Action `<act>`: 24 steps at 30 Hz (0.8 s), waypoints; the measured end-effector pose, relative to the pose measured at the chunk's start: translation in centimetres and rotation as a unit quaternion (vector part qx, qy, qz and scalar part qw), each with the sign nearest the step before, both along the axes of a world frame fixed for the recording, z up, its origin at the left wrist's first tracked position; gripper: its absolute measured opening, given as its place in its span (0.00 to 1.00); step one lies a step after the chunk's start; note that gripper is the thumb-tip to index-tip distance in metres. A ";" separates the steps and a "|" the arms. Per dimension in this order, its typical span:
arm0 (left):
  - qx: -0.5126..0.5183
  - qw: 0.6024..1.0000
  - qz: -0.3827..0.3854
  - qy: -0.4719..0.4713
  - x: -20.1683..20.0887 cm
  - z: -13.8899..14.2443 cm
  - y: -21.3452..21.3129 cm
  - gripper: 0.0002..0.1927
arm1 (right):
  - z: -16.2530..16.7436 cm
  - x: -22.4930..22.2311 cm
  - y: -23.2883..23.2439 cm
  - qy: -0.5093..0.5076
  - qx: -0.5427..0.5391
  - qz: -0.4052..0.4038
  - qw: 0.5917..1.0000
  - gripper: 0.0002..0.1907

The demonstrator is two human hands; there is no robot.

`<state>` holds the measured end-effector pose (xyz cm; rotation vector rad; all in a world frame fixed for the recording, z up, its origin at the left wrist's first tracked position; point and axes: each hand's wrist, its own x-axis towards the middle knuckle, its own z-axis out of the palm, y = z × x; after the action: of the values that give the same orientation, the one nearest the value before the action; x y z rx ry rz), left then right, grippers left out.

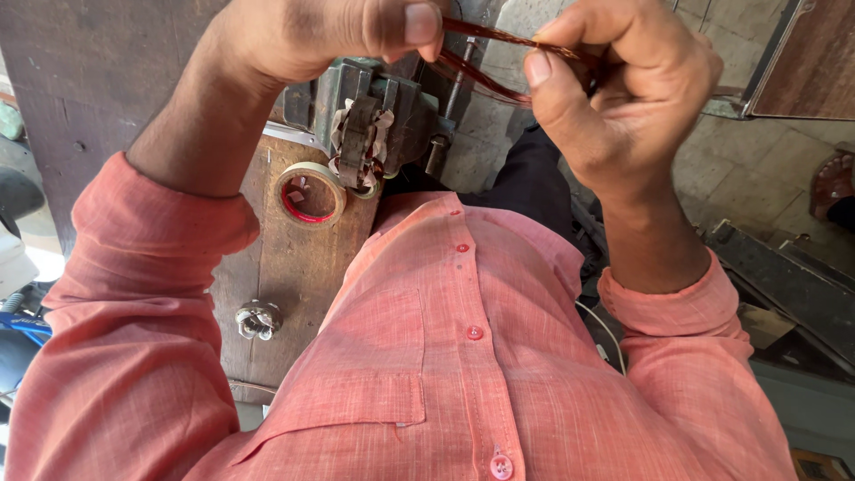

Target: The person manipulates a small electrical component clamped in a vise, using hands to adjust copper wire and white insulating material. They use scissors to trim the wire and continue to arrange the internal components of the device.

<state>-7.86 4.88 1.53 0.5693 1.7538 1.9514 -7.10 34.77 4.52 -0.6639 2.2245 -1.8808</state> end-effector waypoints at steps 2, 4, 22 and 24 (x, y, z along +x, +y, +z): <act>-0.013 0.999 -0.021 0.026 -0.1 0.5 0.2 0.16 | 0.0 -0.1 0.3 0.024 0.013 -0.002 1.000 0.05; -0.005 0.998 -0.045 0.039 -0.1 1.0 0.4 0.14 | -0.1 -0.2 0.5 0.048 0.014 0.005 0.999 0.05; -0.081 0.995 0.045 0.029 1.0 4.3 2.7 0.09 | 1.0 -1.2 -0.2 0.012 0.066 0.020 0.998 0.04; -0.061 0.997 0.044 0.028 1.3 3.8 2.8 0.08 | 1.3 -1.4 -0.2 -0.054 0.046 0.034 0.997 0.04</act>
<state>-6.58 7.65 5.38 0.5158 1.9481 1.8860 -8.50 34.60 5.85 -0.6005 2.1779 -1.7294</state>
